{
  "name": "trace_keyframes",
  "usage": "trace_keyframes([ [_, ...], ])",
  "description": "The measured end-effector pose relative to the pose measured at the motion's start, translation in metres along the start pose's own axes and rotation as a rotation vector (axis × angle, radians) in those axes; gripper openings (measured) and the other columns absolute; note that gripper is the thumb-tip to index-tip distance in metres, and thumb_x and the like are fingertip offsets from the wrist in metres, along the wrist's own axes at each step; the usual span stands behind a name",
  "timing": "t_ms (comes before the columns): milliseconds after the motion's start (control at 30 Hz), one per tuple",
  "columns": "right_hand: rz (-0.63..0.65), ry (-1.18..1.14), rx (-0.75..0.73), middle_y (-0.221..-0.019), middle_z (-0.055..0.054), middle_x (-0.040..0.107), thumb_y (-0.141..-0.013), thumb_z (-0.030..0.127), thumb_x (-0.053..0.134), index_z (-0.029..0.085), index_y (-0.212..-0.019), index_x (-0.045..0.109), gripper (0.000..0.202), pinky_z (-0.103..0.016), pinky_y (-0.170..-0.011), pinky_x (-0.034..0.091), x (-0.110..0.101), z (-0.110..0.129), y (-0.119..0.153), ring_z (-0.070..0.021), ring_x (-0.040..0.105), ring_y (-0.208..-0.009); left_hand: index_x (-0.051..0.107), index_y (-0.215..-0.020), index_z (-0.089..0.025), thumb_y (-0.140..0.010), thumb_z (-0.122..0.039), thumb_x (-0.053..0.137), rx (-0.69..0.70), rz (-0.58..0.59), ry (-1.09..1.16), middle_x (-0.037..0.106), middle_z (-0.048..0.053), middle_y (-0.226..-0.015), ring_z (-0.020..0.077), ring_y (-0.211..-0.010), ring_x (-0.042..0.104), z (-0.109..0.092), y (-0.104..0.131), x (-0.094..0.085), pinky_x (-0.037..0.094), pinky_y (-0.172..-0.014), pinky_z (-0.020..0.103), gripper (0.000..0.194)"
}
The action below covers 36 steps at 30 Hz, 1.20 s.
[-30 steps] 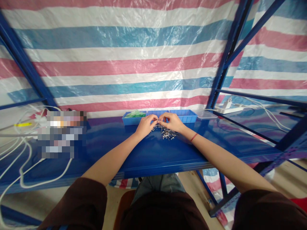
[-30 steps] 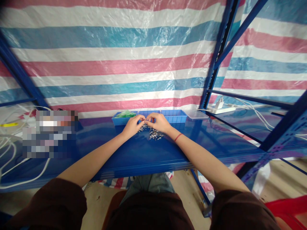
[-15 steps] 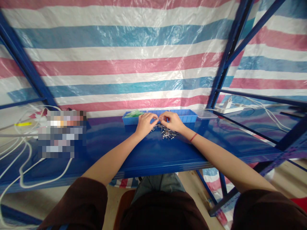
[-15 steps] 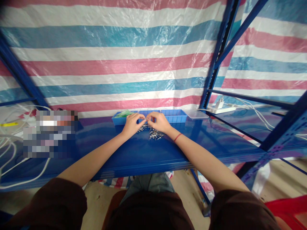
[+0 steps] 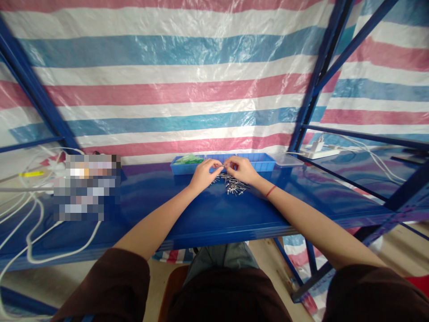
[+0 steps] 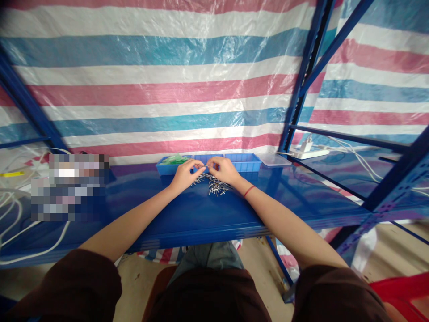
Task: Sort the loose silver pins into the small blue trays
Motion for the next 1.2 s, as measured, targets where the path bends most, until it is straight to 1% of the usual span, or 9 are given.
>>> trace_keyframes([
  [267,-0.01,-0.012,-0.026,-0.075,-0.003,0.064,-0.074,0.016,0.051,0.015,-0.081,0.063,0.013,-0.023,-0.059,0.041,0.003,-0.001,0.0,-0.0104,0.052,-0.058,0.06,-0.084,-0.018,-0.081,-0.024,0.056,0.02,0.013,0.014,0.063,0.001,-0.078,0.0116,-0.074,0.058,-0.004,0.0,0.001,0.047,-0.07,0.024,0.008],
  [467,-0.005,0.0,-0.034,-0.078,-0.003,0.065,-0.077,0.019,0.051,0.016,-0.085,0.064,0.016,-0.023,-0.06,0.041,0.003,0.002,0.001,-0.0109,0.052,-0.06,0.06,-0.085,-0.018,-0.082,-0.023,0.055,0.035,0.019,0.013,0.063,0.001,-0.079,0.0118,-0.075,0.059,-0.005,0.0,0.002,0.047,-0.07,0.023,0.007],
  [567,-0.026,0.02,-0.031,-0.076,-0.003,0.065,-0.078,0.022,0.051,0.016,-0.083,0.064,0.015,-0.024,-0.06,0.041,0.0,0.0,-0.001,-0.0114,0.053,-0.06,0.059,-0.089,-0.019,-0.081,-0.021,0.054,0.01,0.044,-0.002,0.064,0.002,-0.084,0.0133,-0.08,0.06,-0.001,0.0,0.005,0.047,-0.075,0.026,0.009],
  [667,-0.096,0.083,0.039,-0.073,-0.003,0.064,-0.077,0.023,0.053,0.017,-0.083,0.064,0.015,-0.025,-0.062,0.041,-0.009,-0.014,-0.003,-0.0125,0.053,-0.06,0.056,-0.104,-0.02,-0.08,-0.018,0.054,-0.046,0.103,-0.065,0.066,0.003,-0.096,0.0167,-0.092,0.059,0.008,0.001,0.01,0.044,-0.087,0.032,0.025],
  [767,-0.241,0.191,0.198,-0.074,-0.004,0.064,-0.076,0.023,0.053,0.016,-0.081,0.064,0.014,-0.028,-0.065,0.042,-0.029,-0.042,0.0,-0.0149,0.054,-0.063,0.048,-0.119,-0.021,-0.078,-0.02,0.056,-0.141,0.207,-0.159,0.065,0.004,-0.105,0.0206,-0.102,0.056,0.022,0.006,0.017,0.041,-0.091,0.038,0.042],
  [833,-0.322,0.272,0.327,-0.075,-0.006,0.063,-0.076,0.024,0.051,0.016,-0.079,0.063,0.015,-0.031,-0.067,0.043,-0.043,-0.064,0.006,-0.0174,0.055,-0.067,0.05,-0.119,-0.022,-0.079,-0.024,0.055,-0.181,0.29,-0.22,0.064,0.004,-0.107,0.0226,-0.103,0.054,0.028,0.011,0.021,0.041,-0.09,0.04,0.04],
  [933,-0.365,0.399,0.447,-0.077,-0.01,0.062,-0.075,0.024,0.051,0.016,-0.08,0.063,0.015,-0.036,-0.073,0.043,-0.057,-0.09,0.016,-0.0224,0.055,-0.074,0.06,-0.106,-0.025,-0.081,-0.035,0.052,-0.167,0.41,-0.288,0.063,0.003,-0.108,0.0247,-0.104,0.053,0.031,0.017,0.028,0.041,-0.087,0.042,0.028],
  [1067,-0.345,0.481,0.463,-0.083,-0.015,0.06,-0.073,0.028,0.055,0.013,-0.088,0.064,0.023,-0.042,-0.078,0.043,-0.058,-0.101,0.02,-0.0257,0.054,-0.077,0.066,-0.098,-0.028,-0.082,-0.042,0.049,-0.133,0.531,-0.296,0.062,0.005,-0.107,0.0249,-0.1,0.053,0.028,0.022,0.036,0.04,-0.085,0.042,0.027],
  [1200,-0.321,0.406,0.364,-0.078,-0.012,0.059,-0.074,0.027,0.054,0.013,-0.089,0.064,0.022,-0.038,-0.075,0.044,-0.043,-0.087,0.013,-0.0239,0.055,-0.076,0.068,-0.09,-0.028,-0.085,-0.034,0.046,-0.095,0.541,-0.289,0.064,0.003,-0.1,0.0229,-0.094,0.054,0.024,0.021,0.038,0.041,-0.08,0.039,0.023],
])
Point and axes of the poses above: each hand's wrist, its own y-axis away from the middle knuckle, its own x-axis out of the palm, z = x × y, the point moved 7 cm from there along -y, towards the middle knuckle
